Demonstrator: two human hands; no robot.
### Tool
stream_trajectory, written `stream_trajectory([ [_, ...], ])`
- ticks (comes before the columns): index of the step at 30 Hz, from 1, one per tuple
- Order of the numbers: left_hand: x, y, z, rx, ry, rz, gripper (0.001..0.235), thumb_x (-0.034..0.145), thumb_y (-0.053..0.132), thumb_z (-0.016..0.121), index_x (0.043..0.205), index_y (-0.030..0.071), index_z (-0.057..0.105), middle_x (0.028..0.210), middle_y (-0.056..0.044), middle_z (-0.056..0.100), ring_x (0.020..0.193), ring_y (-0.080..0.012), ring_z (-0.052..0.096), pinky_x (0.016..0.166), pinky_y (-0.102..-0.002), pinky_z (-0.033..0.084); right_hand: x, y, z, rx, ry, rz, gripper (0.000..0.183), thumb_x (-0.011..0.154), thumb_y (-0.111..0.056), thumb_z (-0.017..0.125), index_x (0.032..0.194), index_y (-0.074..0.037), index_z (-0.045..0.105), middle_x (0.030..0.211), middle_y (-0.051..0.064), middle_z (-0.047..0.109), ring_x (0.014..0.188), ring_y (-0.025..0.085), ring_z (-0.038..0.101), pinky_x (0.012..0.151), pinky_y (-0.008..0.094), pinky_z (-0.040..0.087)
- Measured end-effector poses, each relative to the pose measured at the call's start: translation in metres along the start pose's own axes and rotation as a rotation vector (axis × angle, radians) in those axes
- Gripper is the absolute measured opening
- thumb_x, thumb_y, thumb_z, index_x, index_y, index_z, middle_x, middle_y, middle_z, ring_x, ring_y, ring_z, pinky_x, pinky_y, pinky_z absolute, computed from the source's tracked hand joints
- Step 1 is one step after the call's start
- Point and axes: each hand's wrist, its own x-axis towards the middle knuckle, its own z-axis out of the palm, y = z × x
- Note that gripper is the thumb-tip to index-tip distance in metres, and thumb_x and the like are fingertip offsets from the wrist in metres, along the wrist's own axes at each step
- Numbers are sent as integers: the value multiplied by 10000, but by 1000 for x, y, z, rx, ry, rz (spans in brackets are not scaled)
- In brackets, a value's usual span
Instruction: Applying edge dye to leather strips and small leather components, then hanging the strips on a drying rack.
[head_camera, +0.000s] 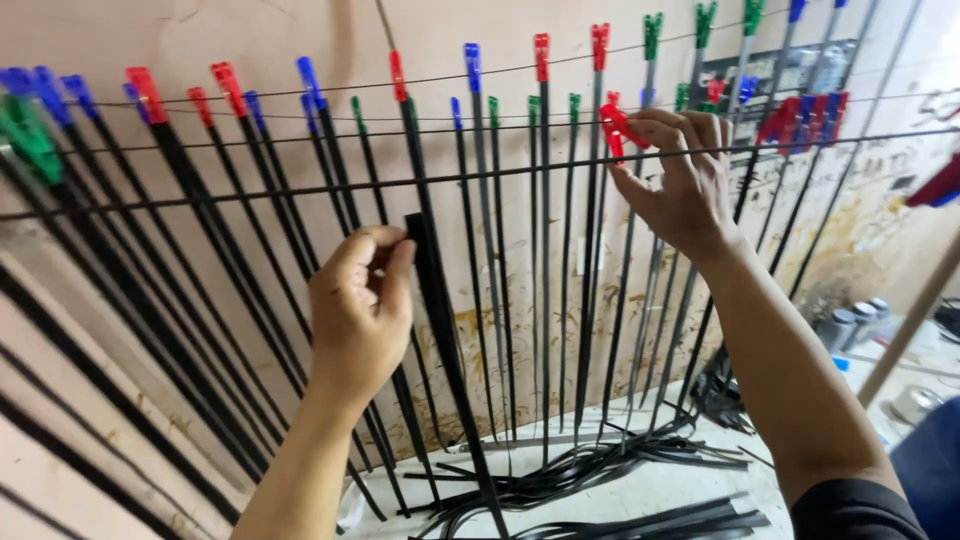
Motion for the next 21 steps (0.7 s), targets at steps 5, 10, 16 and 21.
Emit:
stream_trajectory([
  [5, 4, -7, 2, -70, -95, -47, 64, 1019, 40, 614, 1011, 17, 672, 789, -66, 658, 596, -126, 573, 489, -246, 461, 63, -53, 7, 432, -153, -26, 416, 974, -175, 841, 1275, 31, 641, 1259, 181, 670, 1139, 365, 574, 985, 470, 441],
  [10, 8, -5, 6, -102, -93, -80, 64, 1033, 50, 601, 1011, 37, 659, 764, -31, 622, 549, -85, 483, 437, -221, 377, 115, -89, 20, 623, -235, -54, 398, 1048, -192, 721, 1325, 81, 639, 1291, 217, 685, 1225, 361, 605, 1037, 482, 494],
  [16, 14, -22, 11, 31, -45, -97, 79, 1026, 88, 592, 984, 81, 658, 733, 10, 587, 564, -85, 424, 493, -256, 340, 148, -109, 47, 750, -342, 12, 306, 1102, -12, 616, 1379, 117, 605, 1140, 189, 707, 865, 245, 619, 816, 370, 541],
  [21, 24, -30, 12, 13, -28, -104, 138, 1028, 60, 577, 899, 92, 615, 735, 12, 576, 597, -94, 448, 552, -257, 395, 162, -115, 73, 898, -297, 101, 125, 1084, -25, 636, 1080, 70, 716, 1150, 192, 749, 1051, 243, 726, 845, 309, 596],
])
